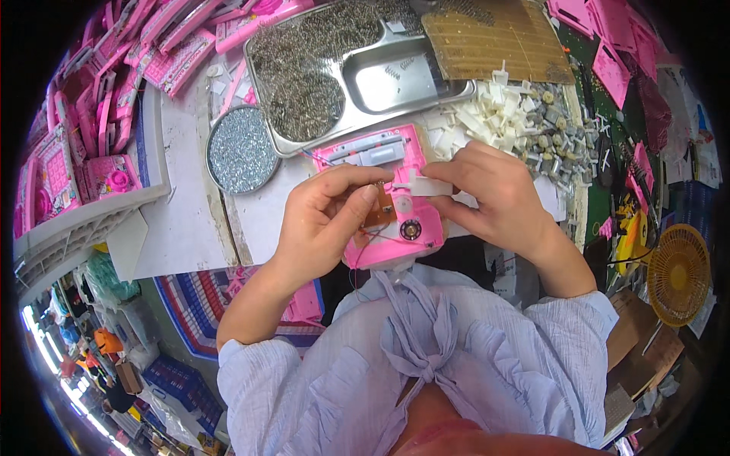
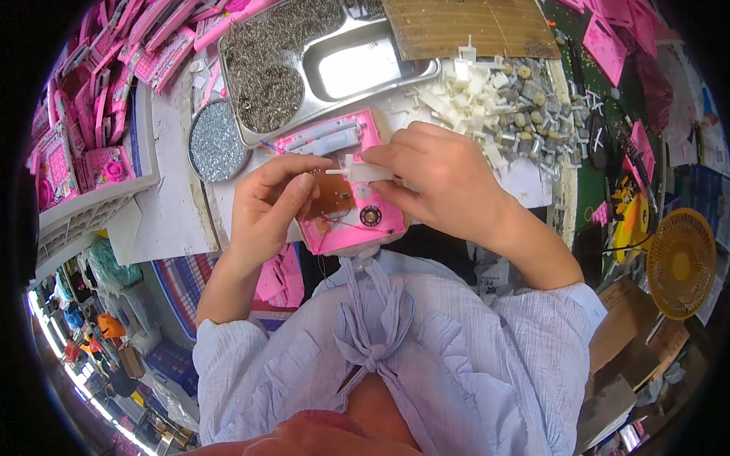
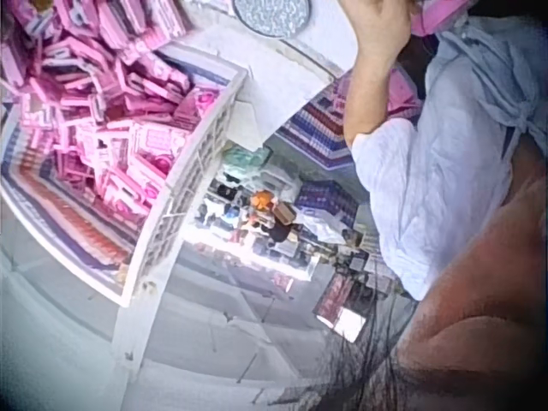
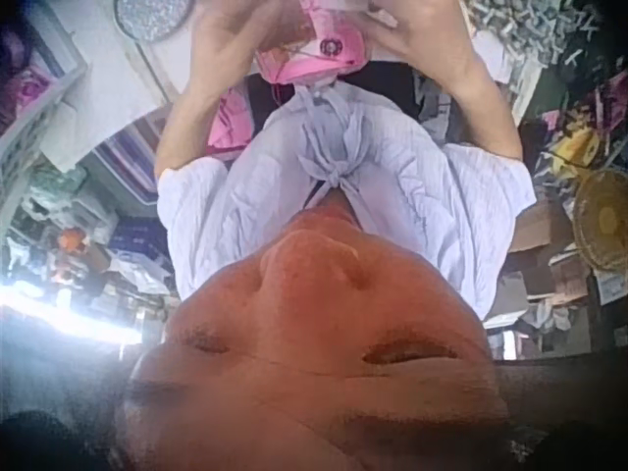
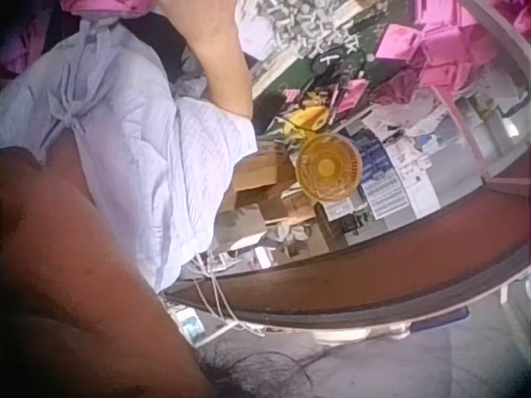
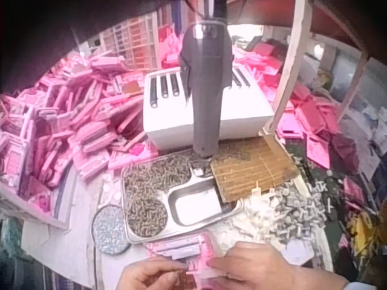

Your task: Assembling and soldering components for a pink toy piano or electronic musical device.

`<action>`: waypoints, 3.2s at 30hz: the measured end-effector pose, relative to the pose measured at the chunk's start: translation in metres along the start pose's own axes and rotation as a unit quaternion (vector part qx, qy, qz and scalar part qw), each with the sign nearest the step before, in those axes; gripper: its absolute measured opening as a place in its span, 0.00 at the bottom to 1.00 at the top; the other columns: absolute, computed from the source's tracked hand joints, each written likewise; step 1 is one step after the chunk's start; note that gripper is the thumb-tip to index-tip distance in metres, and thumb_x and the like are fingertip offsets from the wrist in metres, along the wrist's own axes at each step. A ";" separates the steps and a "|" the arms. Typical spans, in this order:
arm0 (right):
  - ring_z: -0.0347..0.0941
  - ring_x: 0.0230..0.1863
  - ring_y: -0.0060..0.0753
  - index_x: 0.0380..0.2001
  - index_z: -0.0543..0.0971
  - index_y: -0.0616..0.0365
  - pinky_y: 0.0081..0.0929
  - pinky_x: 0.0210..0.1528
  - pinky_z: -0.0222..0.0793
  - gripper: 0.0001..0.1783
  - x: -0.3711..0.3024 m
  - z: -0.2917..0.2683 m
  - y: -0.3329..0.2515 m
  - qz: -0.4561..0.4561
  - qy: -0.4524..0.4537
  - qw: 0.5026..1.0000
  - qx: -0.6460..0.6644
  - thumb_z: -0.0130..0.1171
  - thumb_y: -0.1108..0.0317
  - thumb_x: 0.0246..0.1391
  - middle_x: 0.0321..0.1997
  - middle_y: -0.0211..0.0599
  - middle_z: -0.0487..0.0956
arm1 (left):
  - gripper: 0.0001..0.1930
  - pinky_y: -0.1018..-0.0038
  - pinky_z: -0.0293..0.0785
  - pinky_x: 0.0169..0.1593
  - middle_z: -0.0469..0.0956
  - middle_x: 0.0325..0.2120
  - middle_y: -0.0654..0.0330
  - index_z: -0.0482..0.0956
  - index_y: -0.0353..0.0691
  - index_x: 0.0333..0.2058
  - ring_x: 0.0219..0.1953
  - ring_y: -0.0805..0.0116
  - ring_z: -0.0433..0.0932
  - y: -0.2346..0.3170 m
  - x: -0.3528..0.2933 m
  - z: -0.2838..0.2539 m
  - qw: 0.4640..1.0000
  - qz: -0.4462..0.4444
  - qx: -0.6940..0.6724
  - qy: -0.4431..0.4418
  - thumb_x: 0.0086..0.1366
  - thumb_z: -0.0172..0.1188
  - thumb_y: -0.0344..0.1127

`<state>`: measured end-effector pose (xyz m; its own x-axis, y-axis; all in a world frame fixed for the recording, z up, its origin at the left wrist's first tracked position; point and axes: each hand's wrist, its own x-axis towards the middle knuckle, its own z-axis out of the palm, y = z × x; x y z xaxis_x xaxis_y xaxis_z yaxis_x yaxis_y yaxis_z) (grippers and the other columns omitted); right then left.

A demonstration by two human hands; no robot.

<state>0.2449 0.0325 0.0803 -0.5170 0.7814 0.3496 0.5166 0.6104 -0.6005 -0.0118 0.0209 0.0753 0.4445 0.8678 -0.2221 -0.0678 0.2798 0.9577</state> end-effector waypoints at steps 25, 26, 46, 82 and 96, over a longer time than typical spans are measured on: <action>0.76 0.35 0.29 0.47 0.85 0.60 0.23 0.35 0.69 0.21 -0.093 -0.003 0.004 0.142 0.006 0.946 0.292 0.73 0.74 0.47 0.37 0.35 0.82 | 0.08 0.61 0.78 0.34 0.82 0.27 0.55 0.82 0.40 0.34 0.30 0.53 0.82 -0.043 0.038 0.048 0.758 0.141 0.635 -0.048 0.62 0.65 0.38; 0.76 0.35 0.28 0.47 0.85 0.60 0.24 0.35 0.69 0.21 -0.092 -0.005 0.004 0.137 0.001 0.953 0.269 0.73 0.75 0.47 0.36 0.35 0.82 | 0.08 0.60 0.78 0.34 0.82 0.27 0.55 0.82 0.40 0.33 0.30 0.53 0.82 -0.044 0.038 0.049 0.756 0.133 0.639 -0.046 0.62 0.65 0.38; 0.75 0.43 0.40 0.34 0.82 0.56 0.34 0.38 0.76 0.18 -0.021 0.019 0.011 -0.076 -0.089 0.989 -0.092 0.73 0.70 0.35 0.36 0.32 0.78 | 0.04 0.84 0.63 0.27 0.79 0.30 0.62 0.81 0.33 0.35 0.25 0.82 0.70 -0.069 -0.002 0.017 0.917 0.209 0.289 0.179 0.62 0.67 0.21; 0.66 0.60 0.49 0.37 0.85 0.51 0.42 0.64 0.66 0.12 -0.054 -0.081 0.124 0.120 -0.016 0.926 -0.357 0.69 0.69 0.45 0.54 0.32 0.77 | 0.03 0.82 0.64 0.26 0.78 0.28 0.61 0.81 0.32 0.34 0.24 0.80 0.70 -0.054 -0.002 0.021 0.924 0.164 0.319 0.133 0.62 0.67 0.22; 0.70 0.49 0.45 0.41 0.83 0.54 0.40 0.51 0.70 0.16 -0.057 -0.092 0.113 0.087 0.033 0.951 -0.295 0.70 0.66 0.45 0.42 0.36 0.78 | 0.06 0.74 0.70 0.27 0.77 0.24 0.58 0.80 0.35 0.34 0.23 0.68 0.75 0.013 0.053 0.068 0.877 0.286 0.387 -0.005 0.59 0.68 0.25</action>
<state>0.3953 0.0689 0.0583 -0.3542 0.8717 0.3387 0.8934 0.4225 -0.1529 0.0722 0.0427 0.0886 0.5434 0.7705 0.3332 0.3423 -0.5658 0.7502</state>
